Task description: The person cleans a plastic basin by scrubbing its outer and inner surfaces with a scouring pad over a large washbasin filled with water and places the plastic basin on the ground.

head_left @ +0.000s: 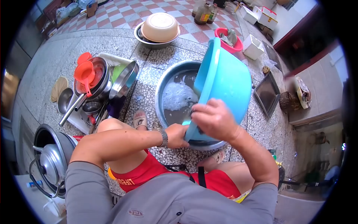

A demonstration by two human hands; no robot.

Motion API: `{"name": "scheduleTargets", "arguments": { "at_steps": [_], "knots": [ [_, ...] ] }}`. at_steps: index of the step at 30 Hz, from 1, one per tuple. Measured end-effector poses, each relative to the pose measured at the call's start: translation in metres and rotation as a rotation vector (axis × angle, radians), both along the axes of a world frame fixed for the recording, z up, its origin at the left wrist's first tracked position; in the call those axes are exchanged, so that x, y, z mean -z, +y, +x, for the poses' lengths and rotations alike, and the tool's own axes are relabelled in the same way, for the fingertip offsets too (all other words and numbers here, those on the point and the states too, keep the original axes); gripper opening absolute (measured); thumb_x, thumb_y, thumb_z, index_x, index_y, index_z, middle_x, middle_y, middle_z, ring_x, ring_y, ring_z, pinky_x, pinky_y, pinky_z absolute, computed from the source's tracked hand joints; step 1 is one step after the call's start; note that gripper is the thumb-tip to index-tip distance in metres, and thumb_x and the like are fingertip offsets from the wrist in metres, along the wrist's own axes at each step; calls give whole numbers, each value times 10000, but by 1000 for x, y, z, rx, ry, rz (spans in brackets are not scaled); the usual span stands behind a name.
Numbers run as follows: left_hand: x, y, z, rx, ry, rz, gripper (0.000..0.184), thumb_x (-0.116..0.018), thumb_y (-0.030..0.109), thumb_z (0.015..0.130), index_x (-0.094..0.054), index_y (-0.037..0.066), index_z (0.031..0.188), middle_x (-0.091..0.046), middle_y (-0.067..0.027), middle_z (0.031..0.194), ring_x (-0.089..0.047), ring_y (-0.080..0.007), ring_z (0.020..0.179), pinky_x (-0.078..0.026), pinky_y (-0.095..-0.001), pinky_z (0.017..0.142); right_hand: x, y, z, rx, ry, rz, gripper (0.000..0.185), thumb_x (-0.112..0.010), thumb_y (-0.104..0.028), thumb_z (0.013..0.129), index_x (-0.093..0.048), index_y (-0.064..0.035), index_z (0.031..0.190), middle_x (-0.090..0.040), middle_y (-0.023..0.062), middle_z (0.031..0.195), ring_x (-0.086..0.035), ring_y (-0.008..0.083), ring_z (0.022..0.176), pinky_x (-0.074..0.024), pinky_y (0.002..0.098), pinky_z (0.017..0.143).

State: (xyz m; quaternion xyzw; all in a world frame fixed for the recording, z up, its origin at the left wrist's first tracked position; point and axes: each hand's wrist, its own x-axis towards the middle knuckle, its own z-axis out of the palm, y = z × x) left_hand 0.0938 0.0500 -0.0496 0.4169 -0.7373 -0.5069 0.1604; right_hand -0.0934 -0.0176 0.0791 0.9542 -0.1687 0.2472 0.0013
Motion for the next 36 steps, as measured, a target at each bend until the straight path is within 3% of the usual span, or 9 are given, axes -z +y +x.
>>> {"name": "scheduleTargets", "arguments": {
  "at_steps": [6,12,16,19,25,28,31,34,36],
  "knots": [
    [-3,0,-6,58,-69,2,581,-849,210,768,-613,109,1289,-734,-204,1095,-695,-398,1055,-551,-438,899,-45,-112,-29,331,-199,-45,82,-696,-145,898,-732,-84,856,-736,98,905,-672,319,803,-545,400,742],
    [-24,-16,-3,151,-96,30,567,-852,223,800,-615,63,1289,-739,-198,1117,-712,-343,1060,-550,-405,924,-24,-138,-55,609,-461,236,162,-731,-176,906,-754,-33,977,-752,137,986,-730,273,895,-561,356,822],
    [-24,-38,-16,4,342,276,501,-806,218,886,-609,3,1294,-718,-121,1207,-675,-196,1107,-534,-369,992,-19,-109,-53,536,-434,111,111,-738,-120,891,-749,-33,959,-750,135,1033,-710,303,967,-553,377,866],
    [-54,-43,-39,-163,559,258,493,-800,202,885,-607,17,1298,-718,-122,1196,-683,-206,1105,-536,-370,983,-16,-95,-35,482,-456,33,91,-740,-105,885,-749,-44,951,-750,128,1040,-699,310,966,-547,383,874],
    [-61,-39,-53,-252,273,50,503,-801,193,833,-621,31,1273,-743,-135,1101,-713,-221,1037,-554,-369,929,-19,-70,-15,401,-396,3,46,-737,-72,864,-733,-58,907,-754,107,1043,-671,301,885,-537,391,818],
    [-67,-48,-36,-267,276,184,412,-780,175,824,-663,32,1192,-761,-132,1021,-726,-211,994,-574,-357,864,-3,-20,-13,215,-233,15,84,-741,-35,783,-711,-78,849,-751,79,1053,-653,270,841,-522,387,795],
    [-38,-51,-29,-112,161,-227,389,-767,142,844,-658,38,1202,-748,-113,1045,-705,-168,1004,-555,-352,902,8,12,-7,184,-163,6,112,-754,-69,781,-707,-107,876,-740,30,1075,-630,254,839,-521,352,795],
    [-44,-42,-22,-258,387,231,414,-772,145,863,-647,35,1242,-743,-107,1099,-699,-181,1026,-543,-361,933,1,-28,-15,129,-208,36,64,-750,-103,817,-722,-113,874,-748,53,1058,-668,256,858,-533,381,801],
    [-56,-37,-19,-246,319,193,441,-780,158,871,-638,36,1271,-742,-109,1130,-698,-186,1040,-540,-360,945,-21,-71,-20,360,-279,91,61,-716,-128,888,-755,-82,898,-764,92,1027,-690,280,917,-533,388,843]
  ]
}}
